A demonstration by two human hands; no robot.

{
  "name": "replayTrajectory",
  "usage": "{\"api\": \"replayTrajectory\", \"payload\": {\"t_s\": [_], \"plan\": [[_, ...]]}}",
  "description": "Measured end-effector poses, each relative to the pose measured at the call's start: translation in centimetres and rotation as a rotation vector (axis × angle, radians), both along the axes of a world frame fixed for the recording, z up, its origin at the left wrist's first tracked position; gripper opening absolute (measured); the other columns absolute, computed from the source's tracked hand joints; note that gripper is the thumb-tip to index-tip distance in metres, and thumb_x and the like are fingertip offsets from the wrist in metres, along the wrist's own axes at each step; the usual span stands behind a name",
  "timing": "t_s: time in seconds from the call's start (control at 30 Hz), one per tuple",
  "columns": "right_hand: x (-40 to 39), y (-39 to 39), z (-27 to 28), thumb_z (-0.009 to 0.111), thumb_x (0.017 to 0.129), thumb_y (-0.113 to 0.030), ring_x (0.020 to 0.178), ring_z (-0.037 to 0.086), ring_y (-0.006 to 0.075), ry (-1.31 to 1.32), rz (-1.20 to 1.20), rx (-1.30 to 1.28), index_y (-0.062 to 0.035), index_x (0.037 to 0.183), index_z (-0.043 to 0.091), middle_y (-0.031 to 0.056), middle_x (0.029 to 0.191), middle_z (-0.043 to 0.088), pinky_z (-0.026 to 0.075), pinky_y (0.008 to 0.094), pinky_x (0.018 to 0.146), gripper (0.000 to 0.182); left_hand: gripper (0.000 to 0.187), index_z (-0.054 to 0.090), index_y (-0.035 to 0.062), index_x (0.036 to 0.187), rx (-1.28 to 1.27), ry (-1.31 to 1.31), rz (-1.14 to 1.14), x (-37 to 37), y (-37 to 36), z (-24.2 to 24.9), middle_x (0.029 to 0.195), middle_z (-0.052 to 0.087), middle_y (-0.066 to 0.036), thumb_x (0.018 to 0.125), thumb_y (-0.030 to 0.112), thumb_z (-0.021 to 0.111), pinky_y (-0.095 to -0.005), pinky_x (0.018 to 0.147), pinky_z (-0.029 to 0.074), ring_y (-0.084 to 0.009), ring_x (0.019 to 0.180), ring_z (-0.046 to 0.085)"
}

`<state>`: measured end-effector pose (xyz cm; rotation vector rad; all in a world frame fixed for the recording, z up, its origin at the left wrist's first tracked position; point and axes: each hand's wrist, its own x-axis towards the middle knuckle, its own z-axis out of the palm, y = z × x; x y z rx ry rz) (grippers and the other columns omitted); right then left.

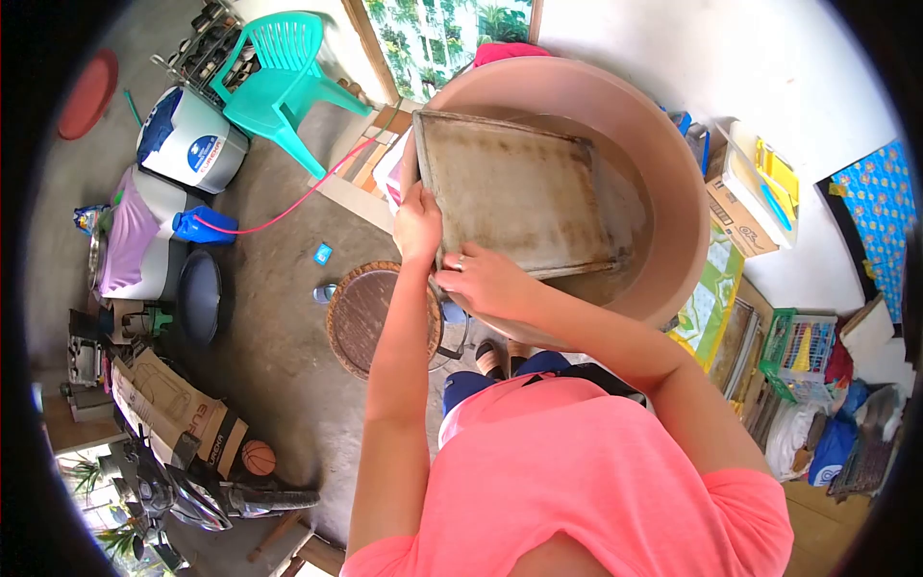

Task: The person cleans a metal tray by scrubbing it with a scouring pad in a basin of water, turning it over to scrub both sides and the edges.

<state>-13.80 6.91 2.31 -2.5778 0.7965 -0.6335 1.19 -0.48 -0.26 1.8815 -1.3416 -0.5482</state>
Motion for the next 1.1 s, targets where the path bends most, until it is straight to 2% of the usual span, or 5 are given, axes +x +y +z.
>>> {"api": "replayTrajectory", "payload": {"t_s": [0.13,0.5,0.77,0.97,1.1], "plan": [[-4.6,-1.2,-1.2,0.060,0.077,-0.010,0.088,0.054,0.0300,0.240,-0.045,0.141,-0.0139,0.094,0.059,0.0047,0.095,0.055,0.049,0.0416,0.074,0.017,0.033,0.062,0.0127,0.116,0.008,-0.048,-0.002,-0.2,0.1,0.1,0.097,0.066,-0.022,0.093,0.029,0.046,-0.0472,0.083,0.047,-0.0406,0.093,0.062],[-5.8,-1.7,-2.9,0.059,0.081,-0.015,0.097,0.055,0.0350,0.138,0.026,0.055,-0.0117,0.097,0.058,0.0098,0.101,0.057,0.047,0.0436,0.079,0.016,0.034,0.062,0.0096,0.116,0.011,-0.010,0.021,-0.1,0.4,-0.1,0.100,0.066,-0.019,0.092,0.030,0.048,-0.0432,0.086,0.047,-0.0379,0.097,0.062],[-22.2,-9.3,-7.8,0.055,0.088,-0.021,0.108,0.056,0.0392,0.669,-0.580,0.425,-0.0071,0.115,0.054,0.0203,0.110,0.060,0.047,0.0479,0.088,0.031,0.033,0.062,0.0101,0.116,-0.040,-0.004,0.022,0.1,0.1,-0.6,0.101,0.066,-0.019,0.092,0.030,0.050,-0.0426,0.086,0.047,-0.0365,0.098,0.062],[-30.6,-12.3,-20.3,0.059,0.082,-0.021,0.107,0.059,0.0366,0.870,-0.944,0.585,-0.0034,0.127,0.048,0.0262,0.118,0.057,0.047,0.0445,0.092,0.049,0.033,0.063,0.0096,0.115,-0.082,0.029,0.020,0.4,-0.1,-1.1,0.101,0.066,-0.019,0.092,0.029,0.050,-0.0420,0.085,0.047,-0.0358,0.097,0.063],[-23.2,-10.6,-8.9,0.066,0.076,-0.019,0.094,0.063,0.0307,0.312,-0.912,0.855,-0.0052,0.120,0.052,0.0207,0.099,0.063,0.049,0.0371,0.089,0.048,0.034,0.063,0.0085,0.115,-0.052,0.097,0.016,0.4,-0.1,-0.8,0.103,0.066,-0.020,0.091,0.029,0.051,-0.0414,0.087,0.047,-0.0354,0.099,0.062]]}}
